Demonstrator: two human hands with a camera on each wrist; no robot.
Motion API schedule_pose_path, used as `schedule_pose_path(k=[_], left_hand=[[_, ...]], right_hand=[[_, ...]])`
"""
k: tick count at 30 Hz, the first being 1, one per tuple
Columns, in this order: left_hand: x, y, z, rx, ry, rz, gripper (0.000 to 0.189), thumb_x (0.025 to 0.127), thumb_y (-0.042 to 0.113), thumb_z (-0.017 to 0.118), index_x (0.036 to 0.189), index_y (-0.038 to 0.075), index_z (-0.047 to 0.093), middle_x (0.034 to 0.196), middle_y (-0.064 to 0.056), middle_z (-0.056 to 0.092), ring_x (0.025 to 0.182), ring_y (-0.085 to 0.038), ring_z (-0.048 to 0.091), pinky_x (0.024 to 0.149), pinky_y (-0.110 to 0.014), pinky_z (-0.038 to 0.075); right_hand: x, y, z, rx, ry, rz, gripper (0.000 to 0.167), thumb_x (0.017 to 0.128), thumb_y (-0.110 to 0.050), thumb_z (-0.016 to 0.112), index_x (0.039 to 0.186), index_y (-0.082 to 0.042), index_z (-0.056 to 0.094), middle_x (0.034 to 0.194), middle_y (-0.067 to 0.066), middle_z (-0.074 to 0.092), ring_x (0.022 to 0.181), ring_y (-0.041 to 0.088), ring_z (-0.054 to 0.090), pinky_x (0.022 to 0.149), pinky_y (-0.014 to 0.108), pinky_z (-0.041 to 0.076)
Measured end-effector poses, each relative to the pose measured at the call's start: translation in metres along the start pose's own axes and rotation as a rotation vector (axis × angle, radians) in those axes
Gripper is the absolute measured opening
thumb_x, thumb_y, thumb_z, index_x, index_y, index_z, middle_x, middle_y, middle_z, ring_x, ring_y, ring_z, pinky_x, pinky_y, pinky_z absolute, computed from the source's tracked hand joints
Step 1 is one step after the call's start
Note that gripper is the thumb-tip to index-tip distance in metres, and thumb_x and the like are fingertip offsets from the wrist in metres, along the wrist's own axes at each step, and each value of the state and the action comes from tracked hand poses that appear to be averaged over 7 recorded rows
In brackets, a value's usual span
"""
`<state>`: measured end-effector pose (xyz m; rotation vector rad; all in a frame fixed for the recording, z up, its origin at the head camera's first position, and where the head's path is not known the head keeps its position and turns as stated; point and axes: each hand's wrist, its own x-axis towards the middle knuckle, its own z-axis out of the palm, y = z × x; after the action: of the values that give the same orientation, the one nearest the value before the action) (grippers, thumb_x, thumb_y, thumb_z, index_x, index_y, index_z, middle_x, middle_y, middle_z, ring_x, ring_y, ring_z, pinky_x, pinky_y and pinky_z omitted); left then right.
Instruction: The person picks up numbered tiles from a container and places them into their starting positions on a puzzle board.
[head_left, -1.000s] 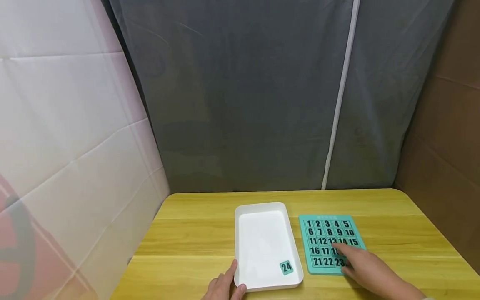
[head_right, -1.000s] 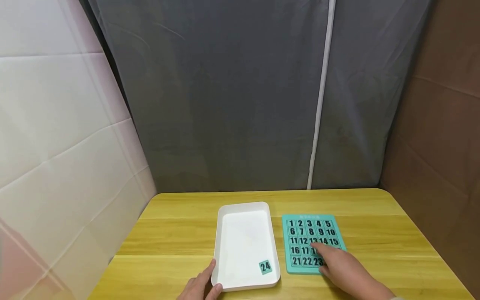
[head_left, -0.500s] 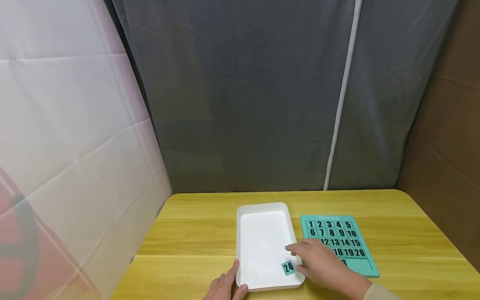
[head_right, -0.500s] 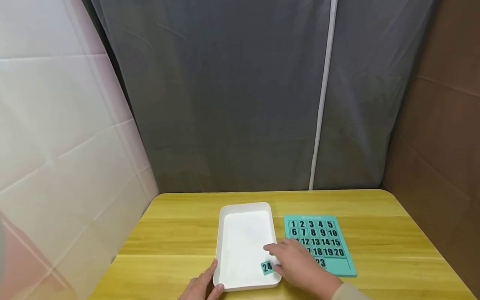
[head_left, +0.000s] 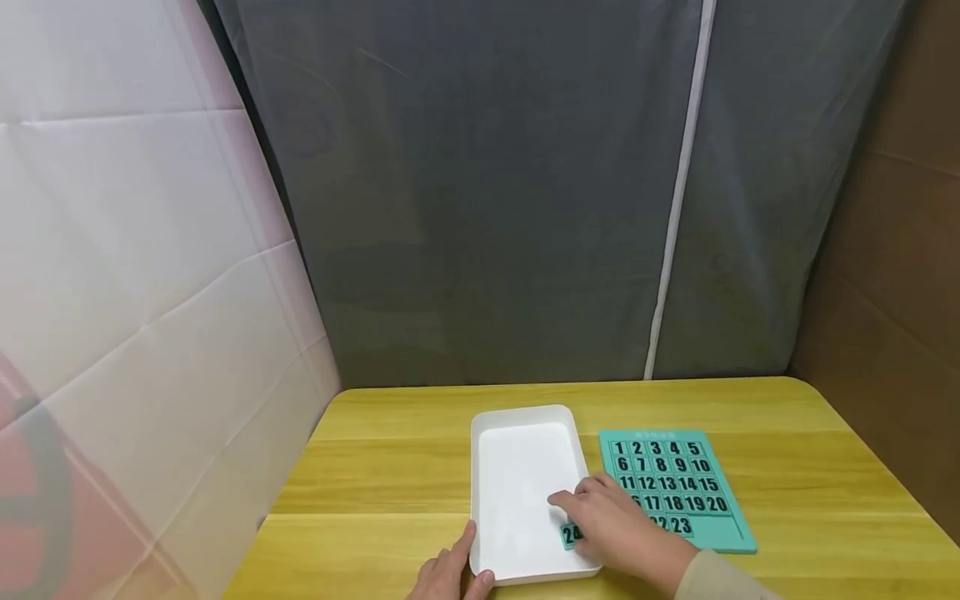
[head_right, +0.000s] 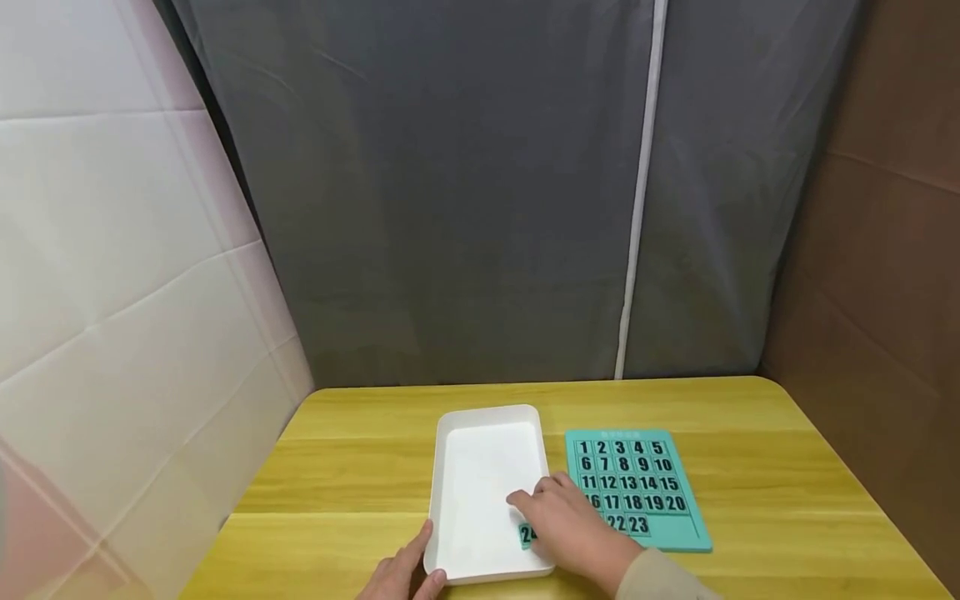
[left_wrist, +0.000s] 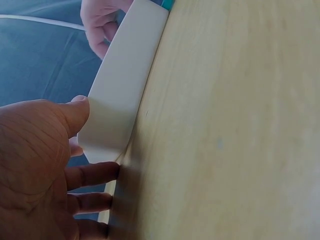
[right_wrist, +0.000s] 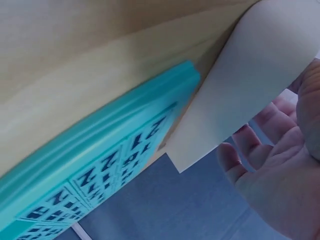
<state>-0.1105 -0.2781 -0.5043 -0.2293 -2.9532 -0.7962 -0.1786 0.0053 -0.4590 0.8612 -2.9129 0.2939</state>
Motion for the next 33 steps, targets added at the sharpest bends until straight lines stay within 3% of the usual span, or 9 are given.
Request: schedule_pose_path(k=[5,9,14,18,23,27,33], left_hand=[[0.002,0.000,0.001,-0.026,-0.019,-0.007,0.082,0.103,0.071,0.052,0.161,0.013,0.048,0.123,-0.011,0.071,0.116,-0.038,0.067,0.082,-0.055,0.061],[0.003,0.002,0.005,-0.061,-0.043,-0.016,0.085,0.103,0.073,0.051,0.161,0.012,0.047,0.128,-0.016,0.070,0.119,-0.042,0.066,0.085,-0.060,0.061],[0.002,-0.001,0.002,-0.021,-0.059,-0.018,0.085,0.103,0.073,0.049,0.162,0.012,0.046,0.118,-0.008,0.070,0.114,-0.036,0.067,0.080,-0.053,0.061],[0.003,-0.004,-0.005,0.014,-0.057,-0.022,0.086,0.103,0.076,0.046,0.163,0.014,0.045,0.119,-0.007,0.070,0.115,-0.035,0.066,0.080,-0.051,0.061],[0.001,-0.002,-0.007,-0.006,-0.049,-0.040,0.086,0.102,0.075,0.049,0.163,0.014,0.045,0.131,-0.015,0.070,0.120,-0.041,0.066,0.084,-0.059,0.061],[-0.001,0.002,-0.006,-0.003,-0.031,-0.043,0.084,0.103,0.073,0.051,0.161,0.014,0.048,0.123,-0.012,0.071,0.116,-0.038,0.068,0.080,-0.055,0.062],[-0.003,0.004,-0.009,0.035,-0.003,-0.035,0.083,0.102,0.075,0.050,0.161,0.016,0.049,0.121,-0.007,0.071,0.115,-0.033,0.068,0.078,-0.050,0.062]], right_hand=[[-0.009,0.009,-0.011,0.046,0.103,0.032,0.066,0.084,-0.023,0.091,0.144,-0.020,0.062,0.097,-0.018,0.070,0.104,0.020,0.064,0.097,0.045,0.055],[-0.035,0.044,-0.032,0.056,0.185,0.100,0.068,0.087,-0.024,0.091,0.147,-0.016,0.059,0.102,-0.016,0.075,0.093,0.014,0.070,0.084,0.040,0.060],[-0.081,0.098,-0.042,0.074,0.139,0.229,0.071,0.087,-0.020,0.090,0.148,-0.011,0.056,0.103,-0.010,0.077,0.085,0.009,0.071,0.074,0.036,0.060],[-0.105,0.122,-0.032,0.053,0.104,0.230,0.071,0.083,-0.017,0.092,0.145,-0.009,0.058,0.099,-0.013,0.075,0.082,0.004,0.068,0.071,0.031,0.058],[-0.109,0.131,-0.024,0.056,0.036,0.230,0.066,0.083,-0.015,0.091,0.142,-0.012,0.062,0.097,-0.015,0.072,0.079,-0.003,0.061,0.072,0.029,0.058],[-0.103,0.130,-0.022,0.077,-0.018,0.264,0.064,0.085,-0.015,0.090,0.143,-0.014,0.063,0.102,-0.012,0.076,0.086,0.005,0.069,0.077,0.033,0.061],[-0.100,0.124,-0.019,0.103,0.021,0.266,0.060,0.087,-0.012,0.088,0.142,-0.013,0.064,0.109,-0.008,0.078,0.092,0.010,0.074,0.076,0.032,0.060]])
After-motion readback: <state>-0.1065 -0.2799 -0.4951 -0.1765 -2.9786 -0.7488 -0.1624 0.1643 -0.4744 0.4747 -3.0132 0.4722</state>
